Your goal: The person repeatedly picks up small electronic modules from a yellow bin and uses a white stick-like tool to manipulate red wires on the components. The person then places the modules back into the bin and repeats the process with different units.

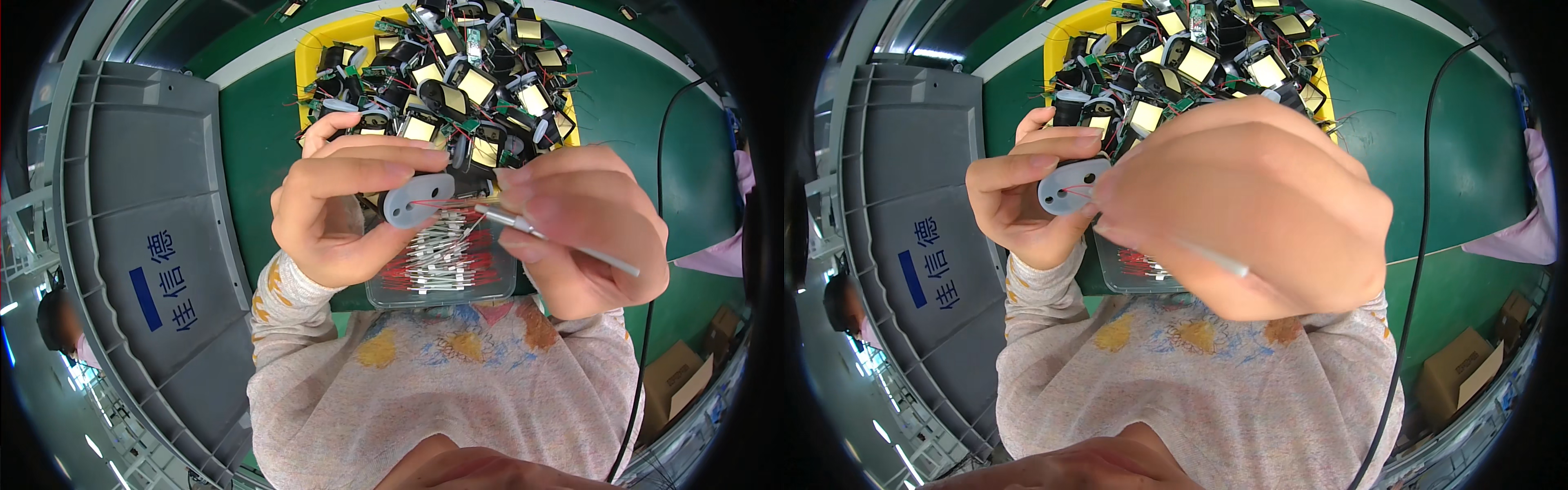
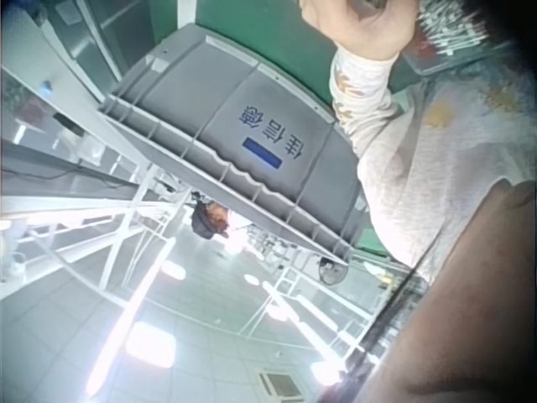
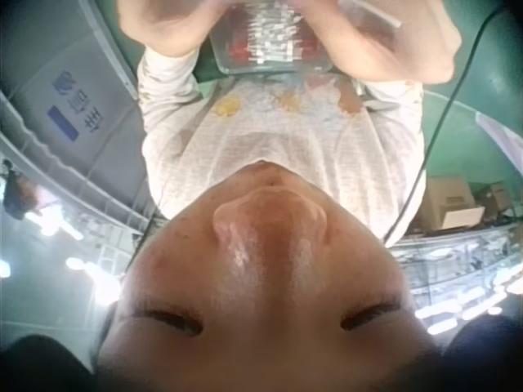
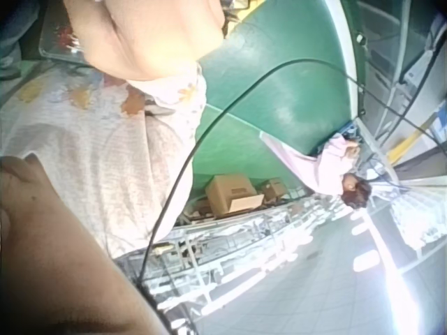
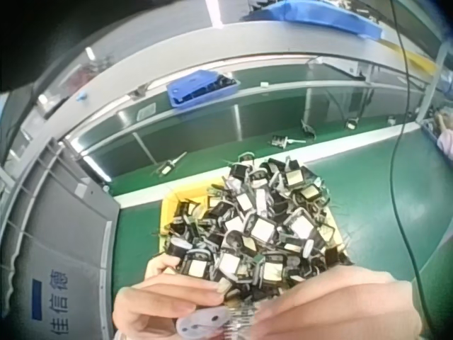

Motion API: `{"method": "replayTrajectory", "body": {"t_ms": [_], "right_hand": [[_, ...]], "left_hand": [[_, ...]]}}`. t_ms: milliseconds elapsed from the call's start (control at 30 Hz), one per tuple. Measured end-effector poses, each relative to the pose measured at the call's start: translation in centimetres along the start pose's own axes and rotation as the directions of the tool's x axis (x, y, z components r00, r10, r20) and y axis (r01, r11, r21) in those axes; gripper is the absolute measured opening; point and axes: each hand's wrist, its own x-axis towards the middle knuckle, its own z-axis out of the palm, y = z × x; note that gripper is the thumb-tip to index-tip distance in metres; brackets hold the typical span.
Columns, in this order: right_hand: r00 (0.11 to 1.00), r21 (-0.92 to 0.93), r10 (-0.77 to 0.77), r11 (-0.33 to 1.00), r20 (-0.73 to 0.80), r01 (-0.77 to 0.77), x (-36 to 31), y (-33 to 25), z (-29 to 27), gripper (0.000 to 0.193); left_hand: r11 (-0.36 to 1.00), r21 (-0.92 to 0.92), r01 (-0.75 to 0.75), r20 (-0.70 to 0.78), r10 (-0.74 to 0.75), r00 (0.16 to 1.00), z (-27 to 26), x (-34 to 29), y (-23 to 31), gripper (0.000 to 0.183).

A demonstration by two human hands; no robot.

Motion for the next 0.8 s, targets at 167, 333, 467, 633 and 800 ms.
{"method": "replayTrajectory", "body": {"t_ms": [167, 333, 467, 633, 800], "right_hand": [[0.998, -0.025, -0.068, 0.997, 0.005, 0.068, -0.4, 0.2, 0.0, 0.032], [0.994, -0.073, -0.091, 0.994, -0.056, 0.087, -0.5, 0.0, 0.7, 0.034], [0.995, -0.092, -0.076, 0.993, -0.057, 0.071, -0.7, -0.1, 0.8, 0.035], [0.997, -0.099, -0.074, 0.992, -0.016, 0.073, -0.5, 0.0, 0.5, 0.034], [0.993, -0.086, -0.101, 0.992, -0.055, 0.096, -0.6, 0.4, 0.8, 0.034]], "left_hand": [[1.000, 0.022, 0.001, -0.050, 0.000, 0.999, 0.4, -0.1, -0.2, 0.041], [0.995, 0.098, -0.001, -0.046, 0.005, 0.999, 0.2, 0.0, -0.2, 0.042], [0.991, 0.136, 0.007, -0.052, 0.000, 0.999, 0.2, 0.0, -0.1, 0.041], [0.985, 0.170, 0.022, -0.047, -0.014, 0.999, 0.2, 0.1, -0.1, 0.039], [0.984, 0.176, 0.030, -0.024, -0.026, 0.999, 0.1, 0.2, -0.1, 0.038]]}}
